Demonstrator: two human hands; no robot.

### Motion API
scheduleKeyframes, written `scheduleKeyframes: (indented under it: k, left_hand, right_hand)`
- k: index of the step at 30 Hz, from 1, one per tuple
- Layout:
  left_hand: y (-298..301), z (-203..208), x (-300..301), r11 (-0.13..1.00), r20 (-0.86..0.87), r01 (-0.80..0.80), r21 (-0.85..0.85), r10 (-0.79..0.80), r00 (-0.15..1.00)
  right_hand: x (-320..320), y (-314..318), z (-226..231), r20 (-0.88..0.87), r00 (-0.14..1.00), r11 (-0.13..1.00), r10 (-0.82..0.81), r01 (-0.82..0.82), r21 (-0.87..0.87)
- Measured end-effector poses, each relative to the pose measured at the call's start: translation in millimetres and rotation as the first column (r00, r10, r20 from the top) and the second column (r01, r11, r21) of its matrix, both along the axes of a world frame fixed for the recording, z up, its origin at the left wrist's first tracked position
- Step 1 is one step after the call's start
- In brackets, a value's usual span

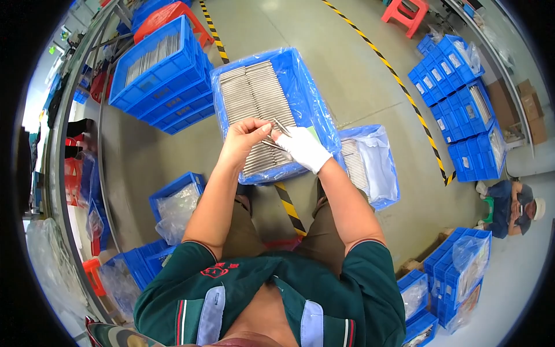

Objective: The recorder is counting and sorting small metal rods from one blue container into another.

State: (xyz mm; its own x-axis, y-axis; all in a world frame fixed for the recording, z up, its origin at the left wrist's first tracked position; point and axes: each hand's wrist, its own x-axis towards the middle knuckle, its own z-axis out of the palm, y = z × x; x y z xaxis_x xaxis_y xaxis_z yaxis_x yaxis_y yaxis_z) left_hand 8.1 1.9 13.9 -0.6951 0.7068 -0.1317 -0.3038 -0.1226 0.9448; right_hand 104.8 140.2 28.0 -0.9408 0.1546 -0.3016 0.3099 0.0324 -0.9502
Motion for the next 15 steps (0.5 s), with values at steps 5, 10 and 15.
scheduleKeyframes:
  k: [5, 10, 15]
  left_hand:
    - [-4.2, 1.8, -8.6, 0.995, -0.033, -0.088, -0.042, 0.087, 0.996]
    - [-8.3, 1.1, -12.0, 0.993, 0.061, 0.041, 0.109, -0.048, 0.997]
    - [-12.5, 4.7, -13.2, 0.989, 0.106, 0.125, 0.08, -0.133, 0.985]
  right_hand:
    - [1.3, -1.1, 5.4, 0.04, 0.998, 0.987, 0.051, -0.044, -0.154]
    - [4.6, -3.2, 14.1, 0.128, 0.974, 0.958, 0.187, -0.151, -0.245]
    - [5.7, -5.7, 11.4, 0.069, 0.976, 0.941, 0.206, -0.178, -0.288]
